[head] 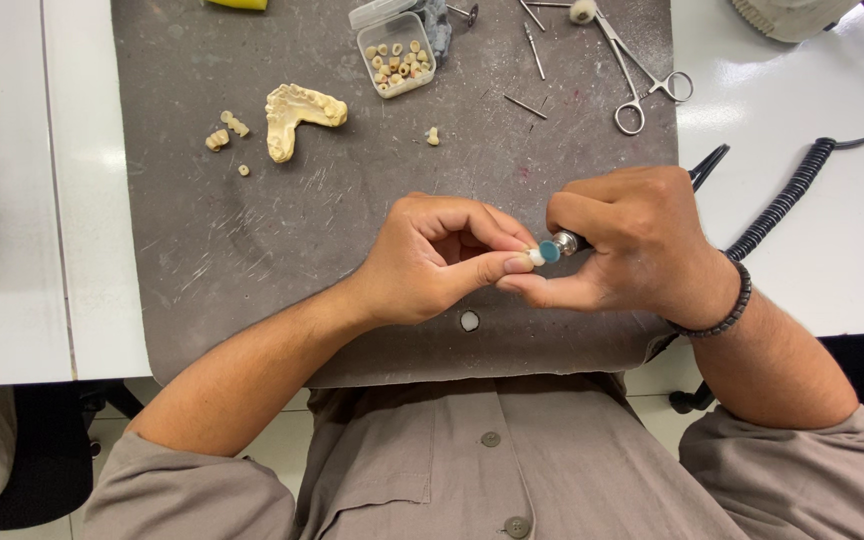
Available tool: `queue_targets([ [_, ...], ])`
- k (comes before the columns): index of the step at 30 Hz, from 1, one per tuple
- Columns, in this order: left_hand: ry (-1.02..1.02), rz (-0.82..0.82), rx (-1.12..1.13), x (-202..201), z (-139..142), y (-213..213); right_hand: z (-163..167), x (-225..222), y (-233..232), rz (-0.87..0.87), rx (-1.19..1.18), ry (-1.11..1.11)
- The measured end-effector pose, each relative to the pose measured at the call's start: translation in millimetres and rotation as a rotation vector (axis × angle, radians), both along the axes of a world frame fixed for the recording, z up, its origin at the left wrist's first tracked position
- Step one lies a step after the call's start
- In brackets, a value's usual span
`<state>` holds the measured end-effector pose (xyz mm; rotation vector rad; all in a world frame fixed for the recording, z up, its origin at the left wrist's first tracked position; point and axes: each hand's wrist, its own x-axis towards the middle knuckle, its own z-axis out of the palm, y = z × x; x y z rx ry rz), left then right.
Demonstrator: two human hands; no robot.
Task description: The person holds a small dental crown in one hand and grinds and smooths it with a rotary handpiece fitted with a grinding disc, repositioning the crown repeatedly. They then switch to a buffing wheel attachment and continue polishing the crown, briefly picking up a small tooth from the bench.
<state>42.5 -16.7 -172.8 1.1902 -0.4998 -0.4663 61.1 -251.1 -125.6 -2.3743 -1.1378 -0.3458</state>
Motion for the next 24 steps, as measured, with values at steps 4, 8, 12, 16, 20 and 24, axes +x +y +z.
queue_targets([
  [4,-0.012,0.003,0.029,0.1,0.8,0.6,-0.9,0.8,1.2,0.011,0.000,0.020],
  [8,-0.011,0.000,0.016,0.2,0.9,0.8,-1.5,0.6,1.0,0.008,-0.020,0.022],
  [12,-0.001,-0.002,-0.004,0.3,0.3,-0.4,-1.4,-0.3,0.4,0.014,-0.029,0.029],
  [16,-0.005,0.001,0.005,0.1,0.1,0.4,-0.7,0.8,0.8,0.029,0.002,0.049],
  [20,-0.012,0.000,0.008,-0.2,0.0,-0.1,1.0,0.2,1.5,0.016,-0.022,0.033],
  [24,-0.029,0.001,0.017,-1.4,0.2,-0.2,2.4,-0.3,1.9,0.003,-0.013,0.040],
])
